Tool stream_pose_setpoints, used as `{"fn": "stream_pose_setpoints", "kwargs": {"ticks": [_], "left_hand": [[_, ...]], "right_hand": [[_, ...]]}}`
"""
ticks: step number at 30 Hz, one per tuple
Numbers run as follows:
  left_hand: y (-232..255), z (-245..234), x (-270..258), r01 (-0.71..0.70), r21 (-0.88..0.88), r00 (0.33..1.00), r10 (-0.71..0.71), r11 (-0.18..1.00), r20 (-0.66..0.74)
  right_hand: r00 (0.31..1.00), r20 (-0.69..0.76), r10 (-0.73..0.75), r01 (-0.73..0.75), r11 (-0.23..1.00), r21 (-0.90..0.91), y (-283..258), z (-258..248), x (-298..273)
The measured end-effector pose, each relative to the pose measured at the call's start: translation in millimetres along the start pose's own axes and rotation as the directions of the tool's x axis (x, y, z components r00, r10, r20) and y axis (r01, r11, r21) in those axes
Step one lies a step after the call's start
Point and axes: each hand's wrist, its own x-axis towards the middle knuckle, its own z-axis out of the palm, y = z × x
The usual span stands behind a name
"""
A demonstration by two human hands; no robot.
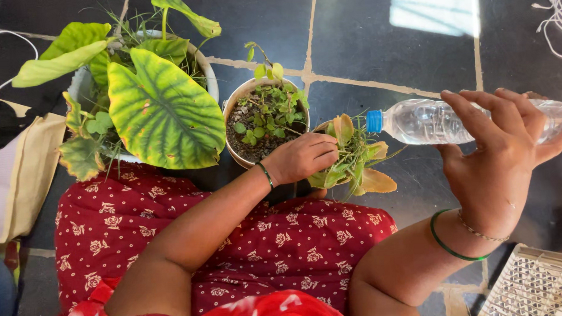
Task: The person sits on the floor and waters several potted plants using a plastic water bottle. They pour water into the soil of each pot, occasionally using their hand to move leaves or guide the flow.
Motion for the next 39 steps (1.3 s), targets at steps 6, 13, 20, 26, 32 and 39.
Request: {"fn": "stream_pose_setpoints", "kwargs": {"ticks": [6, 13, 20, 26, 32, 39], "left_hand": [[-1.9, -1.6, 6.2, -0.01, 0.012, 1.0, 0.01, 1.0, 0.027], [0.2, 13.4, 0.2, -0.026, 0.172, 0.999, 0.018, 0.985, 0.05], [-3.5, 20.3, -5.0, -0.03, 0.212, 0.997, 0.014, 0.977, 0.075], [-3.1, 16.8, -2.8, -0.02, 0.151, 0.995, 0.005, 0.988, 0.097], [0.9, 10.2, 1.4, -0.029, 0.218, 0.998, 0.018, 0.976, 0.054], [1.2, 7.6, 2.8, -0.02, 0.228, 0.997, 0.003, 0.973, 0.075]], "right_hand": [[0.994, -0.025, -0.106, 0.101, 0.981, -0.164, -0.4, 15.2, 5.7], [0.992, -0.017, -0.128, 0.121, 0.966, -0.228, 17.6, 29.2, 0.9], [0.992, 0.014, -0.123, 0.122, 0.948, -0.295, 12.4, 25.2, 1.3], [0.996, -0.033, -0.088, 0.084, 0.99, -0.117, 11.9, 24.2, 1.0], [0.995, -0.005, -0.098, 0.095, 0.975, -0.202, 20.2, 23.9, 0.6], [0.997, -0.013, -0.07, 0.069, 0.996, -0.061, -4.8, 11.3, 10.7]]}}
